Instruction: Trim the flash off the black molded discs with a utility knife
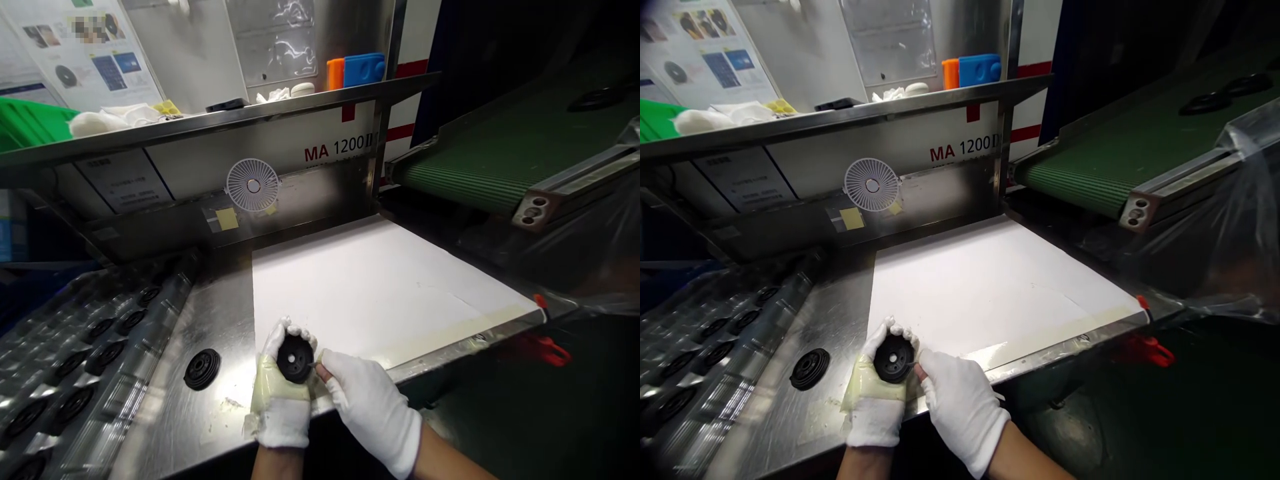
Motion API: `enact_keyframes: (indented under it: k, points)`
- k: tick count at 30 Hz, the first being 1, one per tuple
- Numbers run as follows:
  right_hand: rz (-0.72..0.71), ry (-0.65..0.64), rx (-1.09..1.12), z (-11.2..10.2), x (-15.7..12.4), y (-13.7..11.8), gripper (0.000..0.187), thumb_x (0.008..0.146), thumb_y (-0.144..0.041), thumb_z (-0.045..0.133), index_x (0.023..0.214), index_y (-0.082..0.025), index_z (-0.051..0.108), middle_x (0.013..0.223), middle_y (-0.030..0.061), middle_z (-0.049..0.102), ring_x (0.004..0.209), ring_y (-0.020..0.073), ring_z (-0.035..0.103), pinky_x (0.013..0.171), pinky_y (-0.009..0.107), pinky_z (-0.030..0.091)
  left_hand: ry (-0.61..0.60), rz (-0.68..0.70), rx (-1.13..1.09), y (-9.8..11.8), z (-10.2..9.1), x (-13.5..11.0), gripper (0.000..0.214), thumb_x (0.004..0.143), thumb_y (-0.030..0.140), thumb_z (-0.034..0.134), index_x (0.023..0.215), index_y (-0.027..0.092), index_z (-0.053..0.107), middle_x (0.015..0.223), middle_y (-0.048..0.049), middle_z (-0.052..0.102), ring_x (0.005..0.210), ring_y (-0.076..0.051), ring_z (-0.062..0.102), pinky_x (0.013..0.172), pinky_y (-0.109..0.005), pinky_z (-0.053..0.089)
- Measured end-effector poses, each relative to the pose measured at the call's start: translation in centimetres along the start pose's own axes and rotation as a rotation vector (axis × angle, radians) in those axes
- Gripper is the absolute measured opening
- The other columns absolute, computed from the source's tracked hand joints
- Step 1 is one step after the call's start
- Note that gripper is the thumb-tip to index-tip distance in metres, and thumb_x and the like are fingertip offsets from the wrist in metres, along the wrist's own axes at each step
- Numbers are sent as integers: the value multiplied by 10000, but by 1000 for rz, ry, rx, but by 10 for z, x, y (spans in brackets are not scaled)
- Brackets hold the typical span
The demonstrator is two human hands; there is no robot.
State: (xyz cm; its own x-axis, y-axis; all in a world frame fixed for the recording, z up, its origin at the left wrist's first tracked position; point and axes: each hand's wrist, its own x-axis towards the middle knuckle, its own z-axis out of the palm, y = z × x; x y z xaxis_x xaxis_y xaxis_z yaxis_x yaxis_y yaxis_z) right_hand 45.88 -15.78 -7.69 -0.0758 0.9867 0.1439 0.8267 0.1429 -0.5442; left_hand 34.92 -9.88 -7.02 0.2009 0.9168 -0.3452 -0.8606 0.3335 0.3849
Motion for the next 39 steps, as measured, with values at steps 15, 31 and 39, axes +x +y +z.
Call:
enact_keyframes:
  k: [15, 31, 39]
  points:
    - [3, 105, -1, 1, -3, -8, 221, 924, -272, 342, 761, -226, 482, 678, -22, 571, 594, 146, 514, 535, 250, 278, -50, 88, -52, 0, 9, -10, 58, 733, 124, 580, 780, 154, 594, 694, 5, 557, 673, -96, 556, 684, -243, 491]
    - [-15, 104, -25, 6, -2, -11, 160, 883, -213, 387, 747, -231, 471, 647, -32, 549, 571, 150, 496, 526, 278, 232, -65, 122, 75, 9, -6, -20, 207, 743, 166, 549, 945, 167, 593, 692, -15, 562, 654, -138, 564, 649, -280, 488]
    - [-23, 116, -15, 19, -12, -15, 161, 876, -220, 382, 748, -235, 478, 646, -29, 545, 561, 152, 483, 517, 278, 218, -30, 156, 43, 5, -9, -10, 155, 696, 131, 613, 840, 188, 604, 677, 13, 544, 649, -113, 555, 674, -272, 494]
